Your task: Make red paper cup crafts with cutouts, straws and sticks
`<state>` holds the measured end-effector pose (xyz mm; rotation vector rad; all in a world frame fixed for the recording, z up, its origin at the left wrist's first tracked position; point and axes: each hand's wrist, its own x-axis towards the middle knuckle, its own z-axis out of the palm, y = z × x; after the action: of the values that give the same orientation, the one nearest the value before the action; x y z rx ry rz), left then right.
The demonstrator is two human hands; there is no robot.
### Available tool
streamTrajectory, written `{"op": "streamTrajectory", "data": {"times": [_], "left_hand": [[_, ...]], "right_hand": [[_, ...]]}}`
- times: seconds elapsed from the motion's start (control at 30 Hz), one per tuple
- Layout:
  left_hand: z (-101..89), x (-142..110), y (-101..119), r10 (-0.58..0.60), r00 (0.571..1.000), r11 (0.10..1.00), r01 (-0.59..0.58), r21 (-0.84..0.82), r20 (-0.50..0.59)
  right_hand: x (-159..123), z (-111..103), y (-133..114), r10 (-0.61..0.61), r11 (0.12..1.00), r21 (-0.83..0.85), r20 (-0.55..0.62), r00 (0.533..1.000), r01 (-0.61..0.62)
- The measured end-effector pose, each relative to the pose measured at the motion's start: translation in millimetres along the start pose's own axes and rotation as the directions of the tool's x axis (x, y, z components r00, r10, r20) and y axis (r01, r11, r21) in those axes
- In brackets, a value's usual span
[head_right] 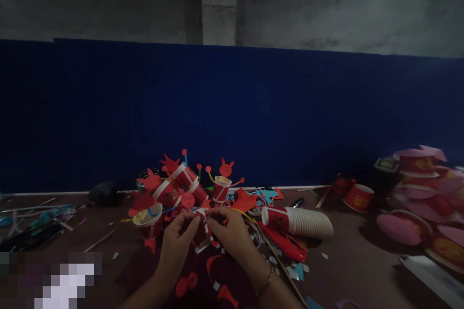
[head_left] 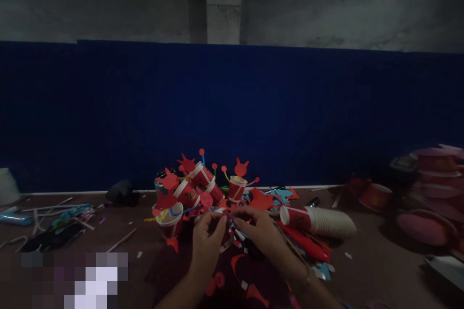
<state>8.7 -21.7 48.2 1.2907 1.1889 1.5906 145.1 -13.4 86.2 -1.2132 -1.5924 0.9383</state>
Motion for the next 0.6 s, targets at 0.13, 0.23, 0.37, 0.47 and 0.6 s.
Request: {"op": "streamTrajectory", "data": {"times": [0.13, 0.23, 0.37, 0.47, 0.6], "left_hand": [[3.3, -0.4, 6.2, -0.064, 0.997, 0.994, 0.068, -0.081, 0.050], [5.7, -1.2, 12.1, -0.149, 0.987, 0.978, 0.156, -0.135, 0.059], [7.3, -3.1, 15.8, -0.199, 0.977, 0.960, 0.210, -0.183, 0.077], [8.0, -3.7, 14.8, -0.223, 0.970, 0.942, 0.241, -0.232, 0.100], [8.4, -2.8, 10.5, -0.199, 0.969, 0.952, 0.227, -0.206, 0.148]], "right_hand": [[-0.8, 1.8, 0.8, 0.053, 0.998, 0.028, 0.017, 0.998, -0.054], [-0.7, 4.0, 2.4, 0.094, 0.993, 0.076, 0.002, 0.996, -0.094], [0.4, 5.5, 5.5, 0.152, 0.966, 0.212, 0.007, 0.988, -0.150], [2.3, 4.0, 8.7, 0.168, 0.922, 0.347, 0.035, 0.985, -0.169], [4.0, 1.2, 10.0, 0.170, 0.903, 0.391, 0.060, 0.984, -0.180]]}}
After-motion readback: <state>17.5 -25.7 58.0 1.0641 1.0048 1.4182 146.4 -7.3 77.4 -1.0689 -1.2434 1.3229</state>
